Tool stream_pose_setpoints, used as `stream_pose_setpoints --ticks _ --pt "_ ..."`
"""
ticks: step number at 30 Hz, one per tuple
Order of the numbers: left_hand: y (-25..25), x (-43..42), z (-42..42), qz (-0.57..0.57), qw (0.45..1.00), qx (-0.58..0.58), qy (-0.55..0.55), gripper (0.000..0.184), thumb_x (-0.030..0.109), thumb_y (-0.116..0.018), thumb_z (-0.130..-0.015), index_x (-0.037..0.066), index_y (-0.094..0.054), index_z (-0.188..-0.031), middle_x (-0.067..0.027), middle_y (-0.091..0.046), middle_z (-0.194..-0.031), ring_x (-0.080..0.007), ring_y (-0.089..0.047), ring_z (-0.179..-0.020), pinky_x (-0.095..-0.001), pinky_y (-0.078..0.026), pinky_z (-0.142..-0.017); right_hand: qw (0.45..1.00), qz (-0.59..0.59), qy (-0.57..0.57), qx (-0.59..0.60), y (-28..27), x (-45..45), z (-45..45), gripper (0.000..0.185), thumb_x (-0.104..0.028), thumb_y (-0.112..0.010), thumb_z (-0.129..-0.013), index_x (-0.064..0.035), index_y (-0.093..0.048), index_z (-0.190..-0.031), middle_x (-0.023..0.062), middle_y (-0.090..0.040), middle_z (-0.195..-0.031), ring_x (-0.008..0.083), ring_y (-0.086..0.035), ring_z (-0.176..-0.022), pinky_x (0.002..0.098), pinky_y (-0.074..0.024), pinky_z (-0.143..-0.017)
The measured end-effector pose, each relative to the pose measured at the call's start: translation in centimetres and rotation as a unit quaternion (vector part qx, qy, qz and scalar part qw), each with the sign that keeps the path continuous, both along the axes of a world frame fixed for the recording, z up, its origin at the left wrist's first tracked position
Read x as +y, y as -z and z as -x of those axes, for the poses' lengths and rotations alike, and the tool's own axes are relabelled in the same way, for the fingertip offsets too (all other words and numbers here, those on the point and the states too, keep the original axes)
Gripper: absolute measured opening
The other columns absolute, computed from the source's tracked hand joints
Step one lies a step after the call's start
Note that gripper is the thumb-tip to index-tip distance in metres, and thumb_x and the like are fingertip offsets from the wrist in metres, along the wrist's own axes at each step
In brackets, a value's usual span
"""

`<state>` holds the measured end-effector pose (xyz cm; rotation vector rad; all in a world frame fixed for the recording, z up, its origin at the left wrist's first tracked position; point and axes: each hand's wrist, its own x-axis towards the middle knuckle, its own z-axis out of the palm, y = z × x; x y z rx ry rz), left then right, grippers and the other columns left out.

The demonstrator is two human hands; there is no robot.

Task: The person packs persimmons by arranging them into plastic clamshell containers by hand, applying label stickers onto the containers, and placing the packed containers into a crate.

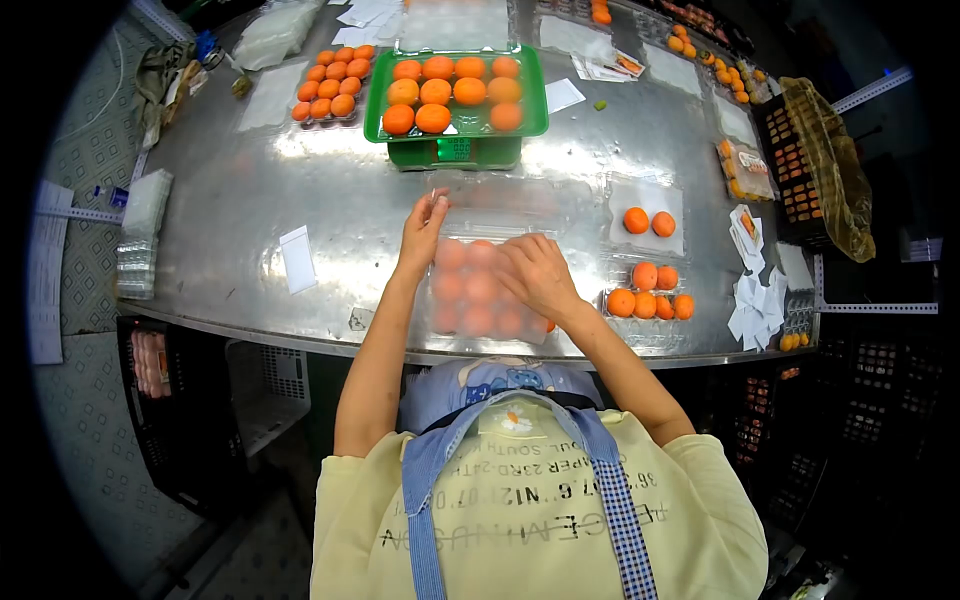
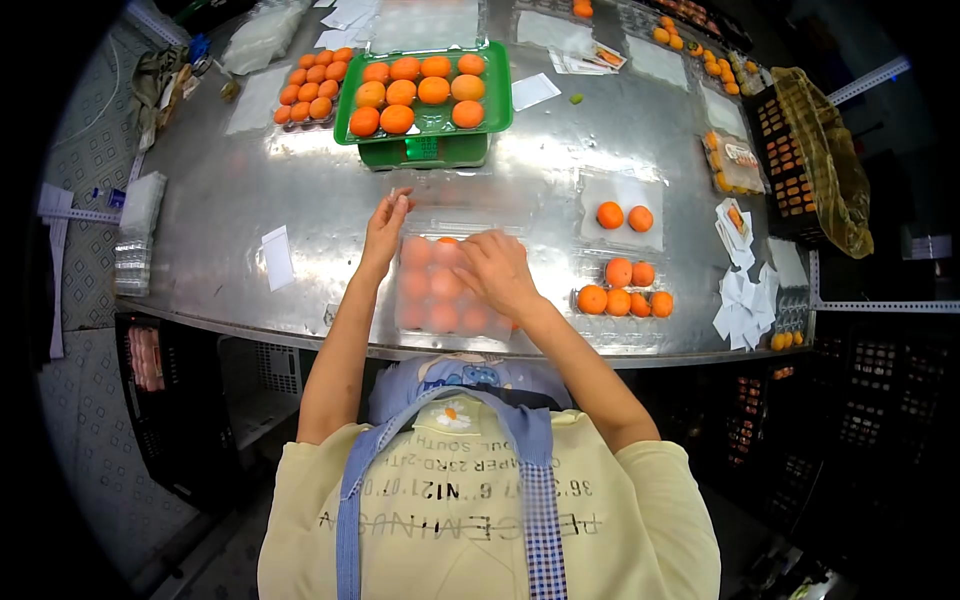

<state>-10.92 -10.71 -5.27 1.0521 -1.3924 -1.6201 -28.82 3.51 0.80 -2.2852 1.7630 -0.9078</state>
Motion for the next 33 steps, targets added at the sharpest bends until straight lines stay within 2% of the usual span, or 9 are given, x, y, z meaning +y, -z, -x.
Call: stream_pose_setpoints --ticks 2,7,16,20,22,25,28,31,33 --pt "-0.2 -0.1 0.2 0.003 1.0 -0.006 0.0 0.042 0.037 -0.05 -0.099 0.007 -0.054 -0.128 -0.007 -0.06 -0.116 -0.0153 -0.053 -0.108 -0.0278 -0.038 -0.092 0.998 -0.023 0.066 0.008 2.4 0.5 0.3 0.026 -0.014 -0.069 -0.075 -0.008 -0.063 -0.099 0.006 -0.061 -0.094 0.027 -0.055 -0.097 0.042 -0.0404 -0.084" --pt "-0.4 -0.5 0.5 0.003 1.0 -0.01 -0.002 0.042 0.042 -0.046 -0.099 0.008 -0.057 -0.123 -0.0048 -0.063 -0.111 -0.0127 -0.053 -0.103 -0.0266 -0.038 -0.085 0.995 -0.086 0.032 0.043 3.1 -0.3 1.5 0.031 -0.014 -0.067 -0.076 -0.0065 -0.062 -0.106 0.0092 -0.061 -0.098 0.0282 -0.054 -0.099 0.0412 -0.0389 -0.089" --pt "-0.1 -1.2 0.2 -0.039 0.999 0.002 0.023 0.04 0.042 -0.046 -0.099 0.01 -0.058 -0.121 -0.0027 -0.064 -0.109 -0.0118 -0.056 -0.103 -0.0272 -0.038 -0.086 0.987 -0.147 0.054 0.038 1.5 -2.4 1.1 0.018 -0.018 -0.069 -0.075 -0.009 -0.065 -0.091 0.0101 -0.059 -0.093 0.0289 -0.056 -0.094 0.0421 -0.0394 -0.084" --pt "-1.1 -1.0 0.2 -0.057 0.998 0.006 0.015 0.044 0.039 -0.049 -0.099 0.002 -0.057 -0.121 -0.0097 -0.062 -0.108 -0.0177 -0.055 -0.103 -0.0309 -0.04 -0.095 0.989 -0.147 0.034 0.006 2.4 -3.1 1.0 0.015 -0.018 -0.069 -0.076 -0.01 -0.065 -0.088 0.0095 -0.058 -0.091 0.0287 -0.055 -0.093 0.0411 -0.0402 -0.079" --pt "-1.2 -1.2 0.1 -0.061 0.998 -0.002 0.016 0.046 0.041 -0.047 -0.099 0.003 -0.057 -0.121 -0.0098 -0.062 -0.109 -0.0177 -0.054 -0.104 -0.031 -0.04 -0.096 0.996 -0.083 0.033 0.006 0.8 -3.7 1.0 0.014 -0.017 -0.07 -0.075 -0.0104 -0.064 -0.086 0.008 -0.058 -0.09 0.0279 -0.055 -0.091 0.0404 -0.0398 -0.077" --pt "-0.8 -1.3 0.1 -0.079 0.995 0.048 0.021 0.048 0.043 -0.045 -0.099 0.002 -0.057 -0.121 -0.0093 -0.062 -0.11 -0.0177 -0.054 -0.106 -0.0306 -0.04 -0.096 0.998 0.015 0.05 0.033 -2.2 -5.4 1.9 0.013 -0.014 -0.072 -0.074 -0.0114 -0.063 -0.083 0.0048 -0.058 -0.087 0.0256 -0.055 -0.087 0.0384 -0.0392 -0.074" --pt "-1.1 -1.3 0.2 -0.142 0.979 0.143 0.039 0.05 0.044 -0.043 -0.1 0.001 -0.057 -0.121 -0.009 -0.062 -0.113 -0.0173 -0.055 -0.108 -0.0309 -0.041 -0.096 0.989 0.116 0.07 0.06 -4.8 -7.5 3.2 0.012 -0.012 -0.071 -0.073 -0.011 -0.061 -0.081 0.003 -0.059 -0.085 0.0243 -0.055 -0.084 0.0382 -0.0393 -0.074" --pt "-1.7 -1.2 -0.1 -0.132 0.982 0.13 0.029 0.044 0.037 -0.051 -0.098 -0.001 -0.057 -0.12 -0.0097 -0.061 -0.117 -0.0168 -0.056 -0.108 -0.0303 -0.042 -0.096 0.977 0.177 0.077 0.092 -5.5 -8.9 4.2 0.014 -0.01 -0.071 -0.072 -0.0118 -0.06 -0.08 0.0006 -0.059 -0.084 0.0216 -0.054 -0.08 0.0362 -0.0392 -0.072" --pt "-1.6 -1.2 0.2 -0.085 0.993 0.075 0.014 0.042 0.031 -0.06 -0.093 -0.001 -0.056 -0.12 -0.0105 -0.061 -0.117 -0.0169 -0.057 -0.106 -0.0299 -0.044 -0.093 0.973 0.19 0.077 0.108 -5.7 -9.5 4.5 0.015 -0.009 -0.071 -0.072 -0.0121 -0.06 -0.081 -0.0001 -0.059 -0.084 0.0205 -0.054 -0.079 0.0356 -0.0391 -0.072"
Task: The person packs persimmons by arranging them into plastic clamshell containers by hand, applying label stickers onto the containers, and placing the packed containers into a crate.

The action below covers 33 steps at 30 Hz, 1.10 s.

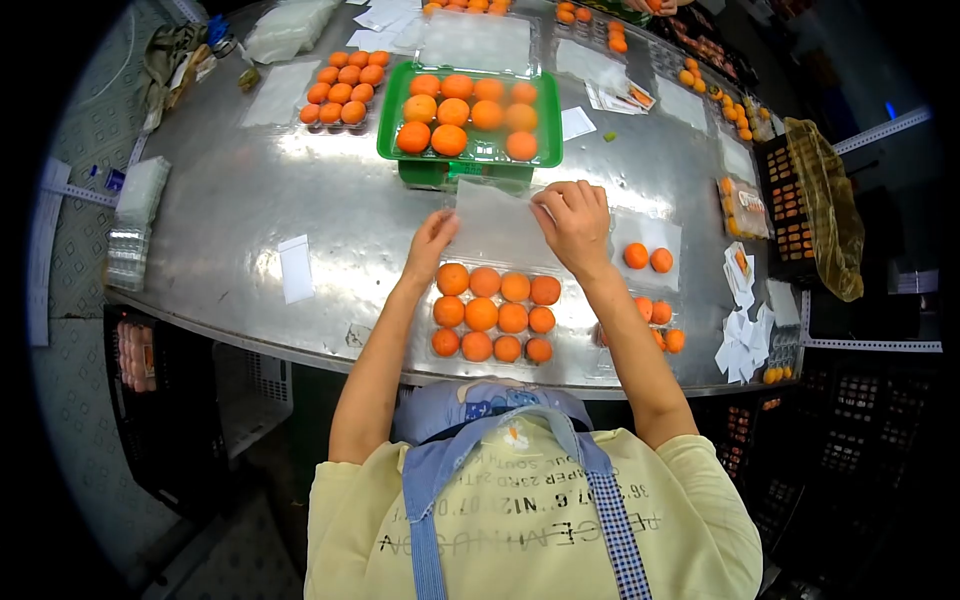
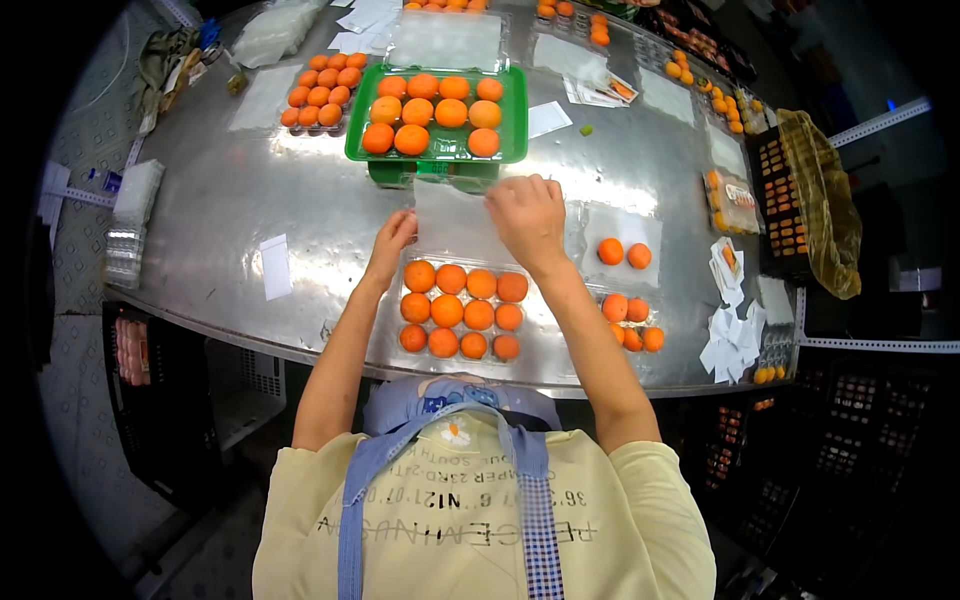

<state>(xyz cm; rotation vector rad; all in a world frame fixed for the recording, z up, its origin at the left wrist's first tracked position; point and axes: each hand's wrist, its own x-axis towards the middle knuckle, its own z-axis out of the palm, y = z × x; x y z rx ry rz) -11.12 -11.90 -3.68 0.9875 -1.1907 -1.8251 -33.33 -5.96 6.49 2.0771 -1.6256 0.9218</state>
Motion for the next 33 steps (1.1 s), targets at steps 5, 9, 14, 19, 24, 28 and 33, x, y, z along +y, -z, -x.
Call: stream_pose_setpoints --ticks 5,9,14,19,24,28,33 --pt "0.8 -0.1 0.8 0.059 0.993 -0.092 -0.043 0.036 0.018 -0.072 -0.085 -0.001 -0.06 -0.112 -0.0093 -0.066 -0.104 -0.0155 -0.061 -0.095 -0.0278 -0.048 -0.083 1.0 -0.015 0.0 0.002 0.1 -0.4 0.2 0.017 -0.012 -0.074 -0.072 -0.0128 -0.062 -0.084 -0.001 -0.06 -0.086 0.0196 -0.055 -0.079 0.0339 -0.0388 -0.074" --pt "2.0 -0.4 1.2 0.069 0.988 -0.112 -0.074 0.023 0.016 -0.071 -0.085 -0.001 -0.065 -0.099 -0.006 -0.068 -0.089 -0.0123 -0.061 -0.082 -0.0259 -0.049 -0.075 0.999 -0.031 0.025 -0.034 -1.2 1.2 -0.8 0.026 -0.013 -0.075 -0.074 -0.0102 -0.063 -0.096 0.0032 -0.06 -0.093 0.022 -0.056 -0.081 0.0335 -0.042 -0.075" --pt "2.3 0.1 1.1 0.066 0.99 -0.099 -0.078 0.02 0.016 -0.07 -0.087 -0.002 -0.066 -0.093 -0.0025 -0.067 -0.087 -0.0083 -0.059 -0.081 -0.0241 -0.047 -0.075 0.945 -0.166 0.105 -0.262 3.3 9.0 1.0 0.031 -0.012 -0.069 -0.08 -0.0032 -0.058 -0.107 0.0114 -0.059 -0.096 0.0245 -0.059 -0.079 0.0339 -0.0478 -0.065" --pt "2.1 0.4 1.0 0.066 0.991 -0.081 -0.088 0.016 0.014 -0.071 -0.086 -0.001 -0.065 -0.09 -0.0005 -0.065 -0.085 -0.0068 -0.058 -0.08 -0.0222 -0.046 -0.073 0.837 -0.344 0.185 -0.383 11.4 19.8 1.0 0.026 -0.014 -0.066 -0.085 0.0016 -0.057 -0.103 0.0125 -0.062 -0.089 0.0217 -0.061 -0.073 0.0316 -0.0495 -0.065" --pt "1.9 0.8 1.1 0.077 0.988 -0.091 -0.101 0.014 0.012 -0.071 -0.086 0.0 -0.063 -0.086 0.002 -0.062 -0.081 -0.0052 -0.054 -0.075 -0.0211 -0.044 -0.069 0.588 -0.541 0.099 -0.593 11.7 22.8 -0.8 0.023 -0.015 -0.063 -0.089 0.0031 -0.055 -0.101 0.0102 -0.066 -0.08 0.0164 -0.065 -0.073 0.0279 -0.0522 -0.064" --pt "1.1 1.6 0.6 0.094 0.986 -0.074 -0.118 0.014 0.011 -0.071 -0.085 0.0 -0.064 -0.087 0.0036 -0.059 -0.076 -0.0043 -0.05 -0.07 -0.0209 -0.042 -0.065 0.529 -0.478 0.122 -0.691 14.0 23.0 -1.3 0.021 -0.008 -0.064 -0.087 0.0022 -0.051 -0.099 0.0111 -0.062 -0.084 0.0179 -0.065 -0.074 0.0289 -0.0556 -0.063" --pt "1.4 3.6 -1.5 0.085 0.973 -0.108 -0.188 0.016 0.011 -0.07 -0.086 0.001 -0.059 -0.079 0.006 -0.049 -0.068 -0.0038 -0.041 -0.063 -0.0218 -0.033 -0.056 0.608 -0.346 0.126 -0.703 15.1 21.4 -0.2 0.018 -0.003 -0.063 -0.086 0.0014 -0.049 -0.097 0.0089 -0.054 -0.083 0.0171 -0.062 -0.071 0.0292 -0.0575 -0.064"
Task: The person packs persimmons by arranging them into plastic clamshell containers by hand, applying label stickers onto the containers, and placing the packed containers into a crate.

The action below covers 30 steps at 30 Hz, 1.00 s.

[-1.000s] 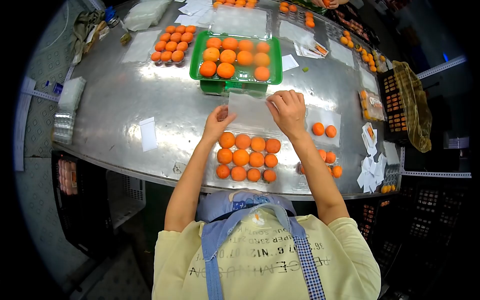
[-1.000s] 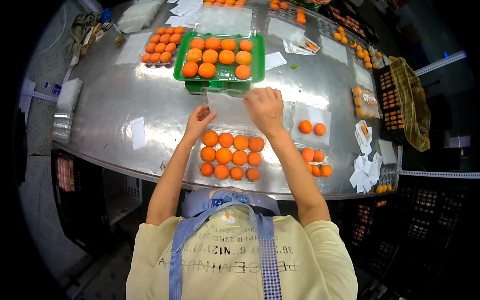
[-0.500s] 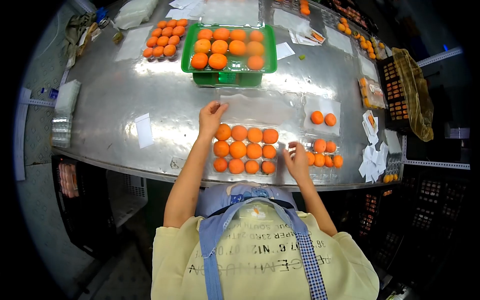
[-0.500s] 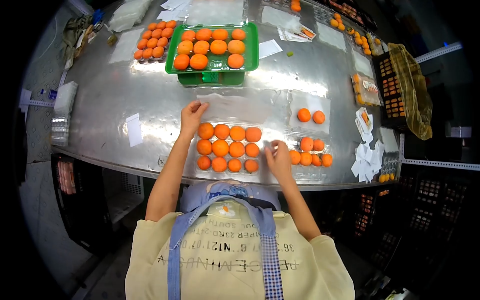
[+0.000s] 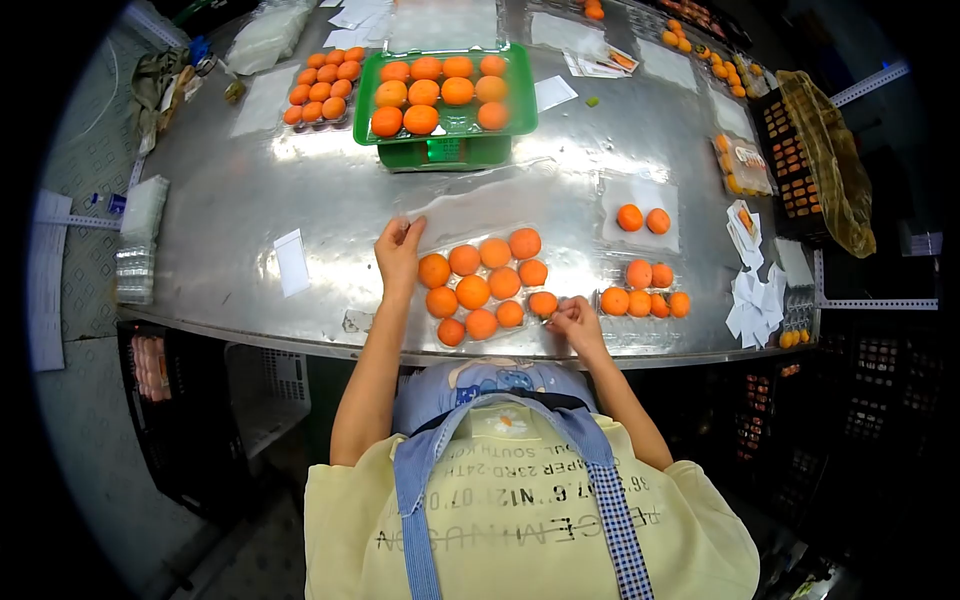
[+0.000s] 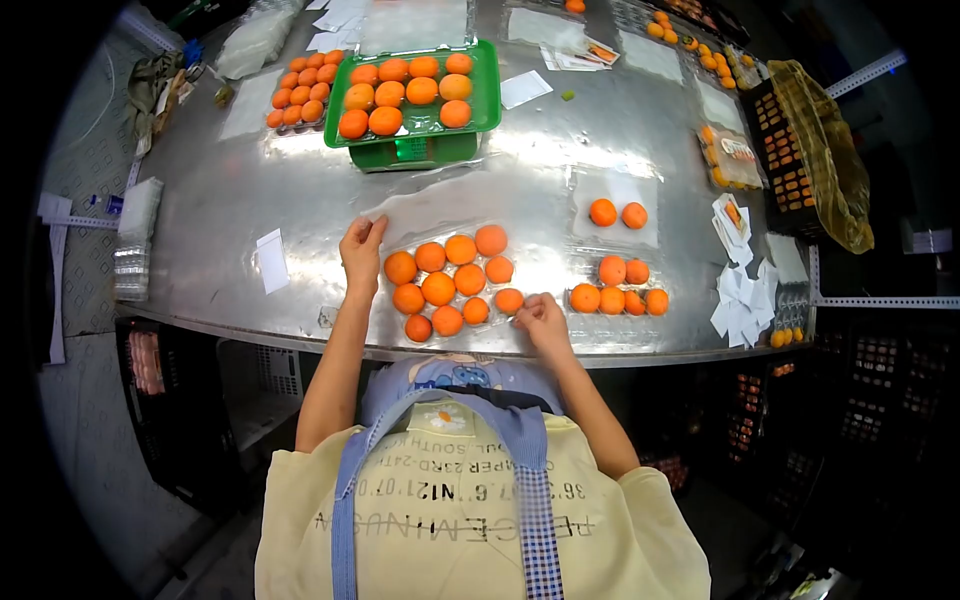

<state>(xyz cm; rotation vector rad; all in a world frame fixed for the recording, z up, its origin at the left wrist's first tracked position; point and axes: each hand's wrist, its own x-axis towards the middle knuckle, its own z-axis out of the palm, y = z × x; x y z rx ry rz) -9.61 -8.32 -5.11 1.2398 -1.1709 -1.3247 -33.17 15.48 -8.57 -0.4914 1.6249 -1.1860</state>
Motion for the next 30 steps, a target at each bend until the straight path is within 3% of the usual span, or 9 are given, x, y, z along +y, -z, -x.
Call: stream_pose_setpoints --ticks 2,5,9,15,18,22,27,30 --pt "-2.2 2.1 -0.1 -0.025 0.999 0.002 -0.035 0.019 0.011 -0.069 -0.086 0.002 -0.056 -0.076 0.0063 -0.046 -0.066 -0.0037 -0.039 -0.062 -0.0219 -0.031 -0.055 1.0 0.018 0.013 0.022 -1.1 -1.8 0.5 0.017 -0.001 -0.061 -0.086 0.0016 -0.049 -0.098 0.0084 -0.053 -0.083 0.0157 -0.061 -0.072 0.0287 -0.0579 -0.063" --pt "-0.3 3.8 -1.0 -0.001 0.998 -0.009 -0.062 0.008 0.008 -0.069 -0.086 0.002 -0.064 -0.085 0.0061 -0.052 -0.073 -0.0028 -0.042 -0.066 -0.0205 -0.033 -0.059 0.996 0.029 0.03 0.074 -2.4 -4.6 1.2 0.022 -0.003 -0.061 -0.084 0.0014 -0.049 -0.102 0.0081 -0.051 -0.086 0.0167 -0.062 -0.068 0.0284 -0.0568 -0.053" --pt "-0.9 5.6 -1.3 -0.028 0.992 0.059 -0.108 0.008 0.014 -0.07 -0.087 0.008 -0.065 -0.091 0.0036 -0.057 -0.08 -0.0051 -0.047 -0.069 -0.0207 -0.037 -0.062 0.983 0.046 -0.04 0.172 -3.9 -7.8 3.5 0.023 -0.004 -0.06 -0.083 0.0027 -0.052 -0.104 0.0078 -0.051 -0.082 0.0179 -0.063 -0.058 0.029 -0.0545 -0.047" --pt "-1.1 8.7 -2.3 -0.206 0.957 0.121 -0.164 0.025 0.031 -0.066 -0.091 0.012 -0.058 -0.107 0.0003 -0.059 -0.103 -0.0118 -0.053 -0.094 -0.0319 -0.046 -0.076 0.955 0.055 -0.102 0.275 -4.3 -10.0 6.0 0.025 -0.003 -0.058 -0.081 0.0045 -0.058 -0.104 0.0063 -0.055 -0.075 0.015 -0.061 -0.05 0.0295 -0.0491 -0.045" --pt "-1.5 9.1 -2.3 -0.29 0.915 0.174 -0.22 0.023 0.028 -0.065 -0.091 0.009 -0.059 -0.102 0.0006 -0.055 -0.094 -0.009 -0.049 -0.082 -0.0328 -0.05 -0.07 0.916 0.049 -0.125 0.379 -3.4 -10.9 6.9 0.026 -0.007 -0.06 -0.08 0.003 -0.061 -0.103 0.0111 -0.058 -0.078 0.0224 -0.063 -0.066 0.0339 -0.0512 -0.061" --pt "0.0 9.3 -2.5 -0.338 0.897 0.177 -0.224 0.029 0.03 -0.065 -0.091 0.01 -0.054 -0.108 -0.0003 -0.053 -0.094 -0.0113 -0.048 -0.081 -0.0391 -0.053 -0.075 0.89 0.033 -0.129 0.437 -4.3 -11.3 6.8 0.026 -0.009 -0.063 -0.08 0.0005 -0.063 -0.104 0.0166 -0.062 -0.085 0.0316 -0.061 -0.082 0.0398 -0.0501 -0.077" --pt "2.0 8.8 -4.7 -0.331 0.916 0.154 -0.163 0.03 0.024 -0.066 -0.09 0.008 -0.05 -0.109 -0.002 -0.052 -0.09 -0.0141 -0.048 -0.079 -0.0401 -0.052 -0.084 0.844 0.016 -0.156 0.513 -4.1 -10.6 7.3 0.025 -0.01 -0.062 -0.082 -0.0007 -0.064 -0.105 0.0197 -0.064 -0.097 0.0357 -0.063 -0.088 0.043 -0.0502 -0.078" --pt "2.9 8.8 -6.6 -0.272 0.933 0.153 -0.18 0.047 0.013 -0.067 -0.088 0.0 -0.042 -0.125 -0.0074 -0.05 -0.105 -0.0169 -0.052 -0.092 -0.0366 -0.049 -0.088 0.826 -0.025 -0.159 0.541 -6.0 -10.0 6.7 0.026 -0.014 -0.063 -0.083 -0.0009 -0.063 -0.106 0.0199 -0.064 -0.103 0.036 -0.063 -0.093 0.0429 -0.0503 -0.079"
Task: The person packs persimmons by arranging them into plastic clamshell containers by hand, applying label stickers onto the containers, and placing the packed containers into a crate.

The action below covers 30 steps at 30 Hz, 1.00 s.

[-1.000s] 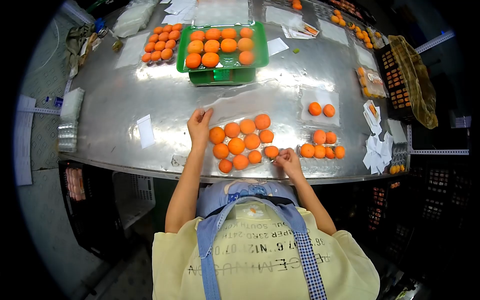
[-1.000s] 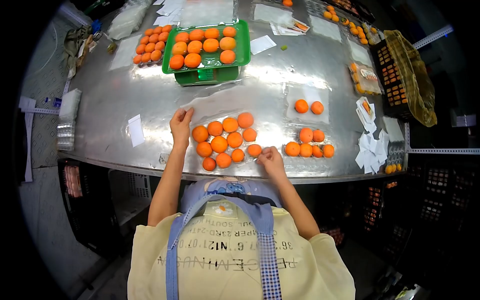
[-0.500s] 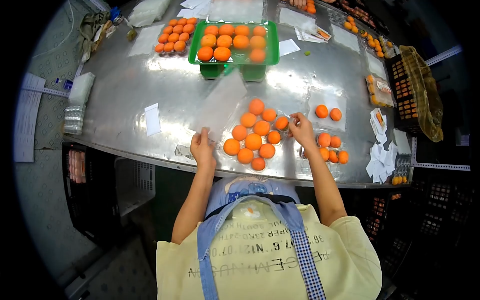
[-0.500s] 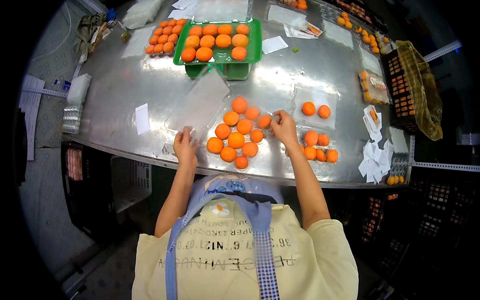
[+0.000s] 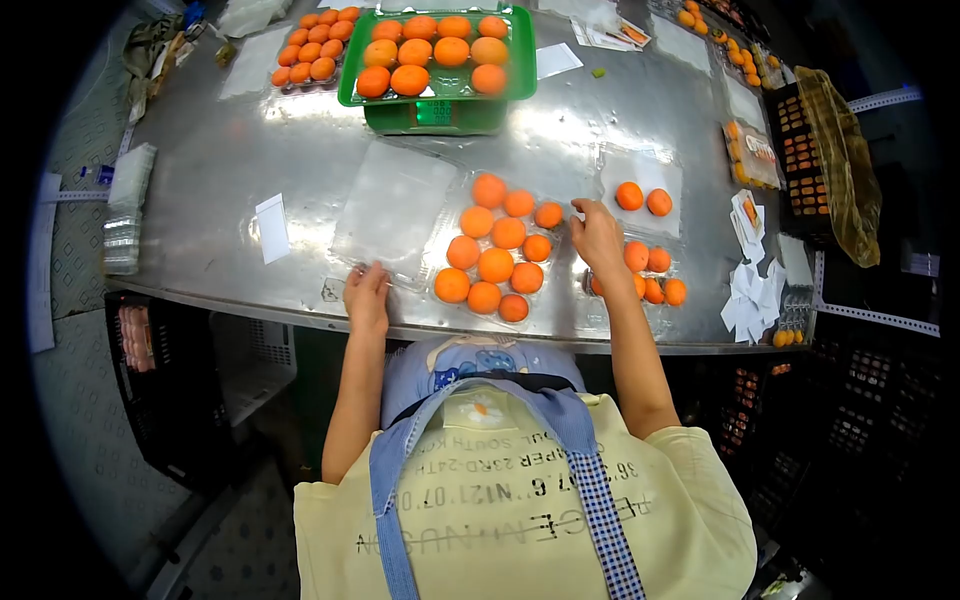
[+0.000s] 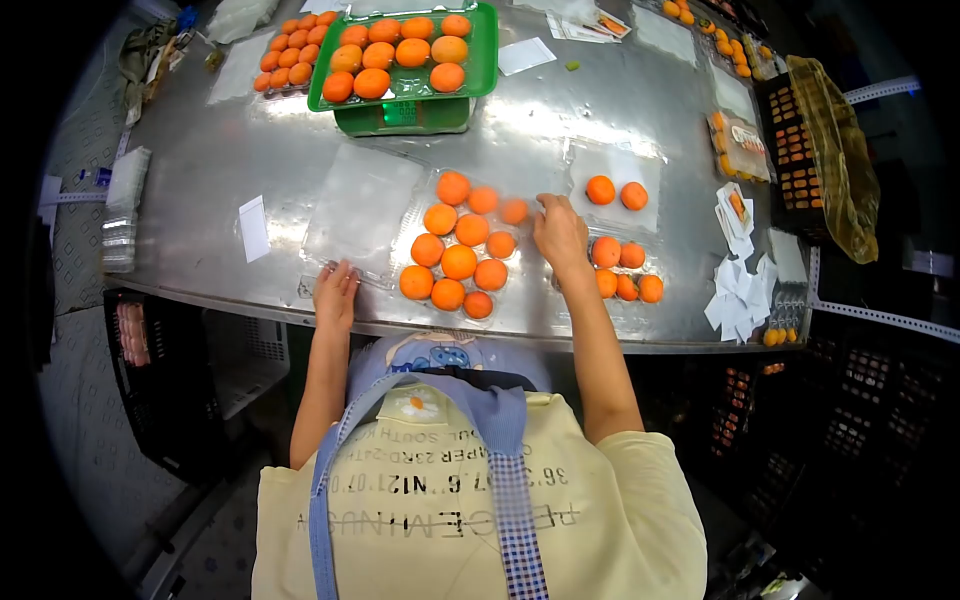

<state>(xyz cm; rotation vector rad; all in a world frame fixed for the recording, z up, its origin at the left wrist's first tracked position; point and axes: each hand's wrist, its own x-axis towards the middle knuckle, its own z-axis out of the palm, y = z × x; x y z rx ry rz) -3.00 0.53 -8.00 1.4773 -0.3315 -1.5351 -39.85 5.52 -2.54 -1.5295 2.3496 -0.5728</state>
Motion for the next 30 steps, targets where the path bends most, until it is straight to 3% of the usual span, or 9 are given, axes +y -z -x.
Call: stream_pose_setpoints --ticks 1,2,5,6,16,19,21,26,30 --pt "-0.2 0.0 -0.2 0.02 1.0 -0.006 -0.007 0.053 0.009 -0.068 -0.087 -0.002 -0.039 -0.13 -0.0092 -0.05 -0.11 -0.0178 -0.053 -0.096 -0.0354 -0.048 -0.09 1.0 -0.013 0.009 0.011 -1.0 0.0 -0.4 0.027 -0.015 -0.063 -0.083 -0.001 -0.063 -0.107 0.0198 -0.064 -0.104 0.0359 -0.063 -0.094 0.0428 -0.0503 -0.08" --pt "-0.3 0.1 -0.4 0.021 0.998 -0.032 -0.042 0.067 0.005 -0.067 -0.086 -0.001 -0.028 -0.14 -0.0137 -0.043 -0.127 -0.021 -0.049 -0.111 -0.035 -0.045 -0.095 1.0 -0.011 0.01 -0.013 -1.5 0.0 -0.5 0.029 -0.017 -0.064 -0.083 -0.0015 -0.064 -0.107 0.0193 -0.064 -0.104 0.0357 -0.063 -0.094 0.0431 -0.0501 -0.08" --pt "-2.6 0.1 -0.5 0.057 0.978 -0.192 -0.059 0.069 0.001 -0.063 -0.086 0.003 -0.025 -0.143 -0.0133 -0.042 -0.131 -0.0226 -0.05 -0.113 -0.0329 -0.044 -0.095 0.998 0.009 -0.012 -0.062 -1.5 -0.2 -0.7 0.032 -0.022 -0.067 -0.081 -0.0035 -0.064 -0.107 0.0176 -0.064 -0.104 0.0349 -0.063 -0.093 0.0438 -0.05 -0.08" --pt "-2.3 0.0 -0.8 0.086 0.975 -0.189 -0.074 0.066 0.0 -0.062 -0.085 0.003 -0.029 -0.142 -0.0137 -0.041 -0.133 -0.0226 -0.048 -0.116 -0.0334 -0.043 -0.095 0.997 0.025 -0.036 -0.063 -1.2 -0.5 -0.8 0.033 -0.023 -0.068 -0.08 -0.0044 -0.064 -0.107 0.0172 -0.064 -0.104 0.0346 -0.063 -0.093 0.0438 -0.0502 -0.079" --pt "-3.0 -0.6 -0.3 0.193 0.955 -0.226 0.001 0.034 -0.002 -0.059 -0.086 0.001 -0.053 -0.119 -0.0066 -0.055 -0.118 -0.0149 -0.054 -0.102 -0.0285 -0.044 -0.09 0.991 -0.032 -0.118 0.05 -1.3 -2.2 -1.4 0.031 -0.029 -0.069 -0.075 -0.0089 -0.066 -0.099 0.0147 -0.062 -0.092 0.0345 -0.062 -0.088 0.0431 -0.0512 -0.073" --pt "-4.4 -0.6 0.8 0.208 0.951 -0.225 0.033 0.03 -0.001 -0.059 -0.087 0.002 -0.054 -0.116 -0.0061 -0.056 -0.116 -0.0133 -0.054 -0.1 -0.027 -0.045 -0.086 0.993 -0.006 -0.114 0.004 -1.7 -1.9 -1.3 0.031 -0.023 -0.071 -0.076 -0.0068 -0.066 -0.102 0.0141 -0.062 -0.094 0.0298 -0.064 -0.088 0.0392 -0.0529 -0.074" --pt "-6.0 -0.6 1.8 0.214 0.948 -0.225 0.068 0.028 -0.001 -0.059 -0.088 0.002 -0.054 -0.116 -0.0059 -0.057 -0.115 -0.0127 -0.054 -0.099 -0.0258 -0.045 -0.084 0.983 0.026 -0.05 -0.172 -2.2 -1.4 -1.2 0.035 -0.017 -0.073 -0.076 -0.0043 -0.065 -0.107 0.0123 -0.063 -0.099 0.0242 -0.064 -0.091 0.0354 -0.0533 -0.076" --pt "-11.8 -0.7 6.0 0.177 0.932 0.019 0.316 0.031 0.013 -0.055 -0.095 0.001 -0.051 -0.124 -0.0106 -0.06 -0.116 -0.0159 -0.061 -0.096 -0.0275 -0.049 -0.079 0.832 0.12 -0.03 -0.541 -6.0 0.4 -3.5 0.055 -0.006 -0.077 -0.073 0.0014 -0.055 -0.123 0.0101 -0.06 -0.12 0.0163 -0.06 -0.103 0.0293 -0.0508 -0.086" --pt "-16.0 -0.2 9.2 0.079 0.853 0.282 0.432 0.042 0.024 -0.054 -0.098 0.002 -0.046 -0.133 -0.0127 -0.059 -0.121 -0.0209 -0.06 -0.109 -0.0304 -0.05 -0.084 0.807 0.168 -0.148 -0.546 -8.5 1.6 -6.5 0.061 -0.007 -0.081 -0.069 -0.0007 -0.053 -0.124 0.0086 -0.057 -0.121 0.0184 -0.056 -0.111 0.0358 -0.0431 -0.096"
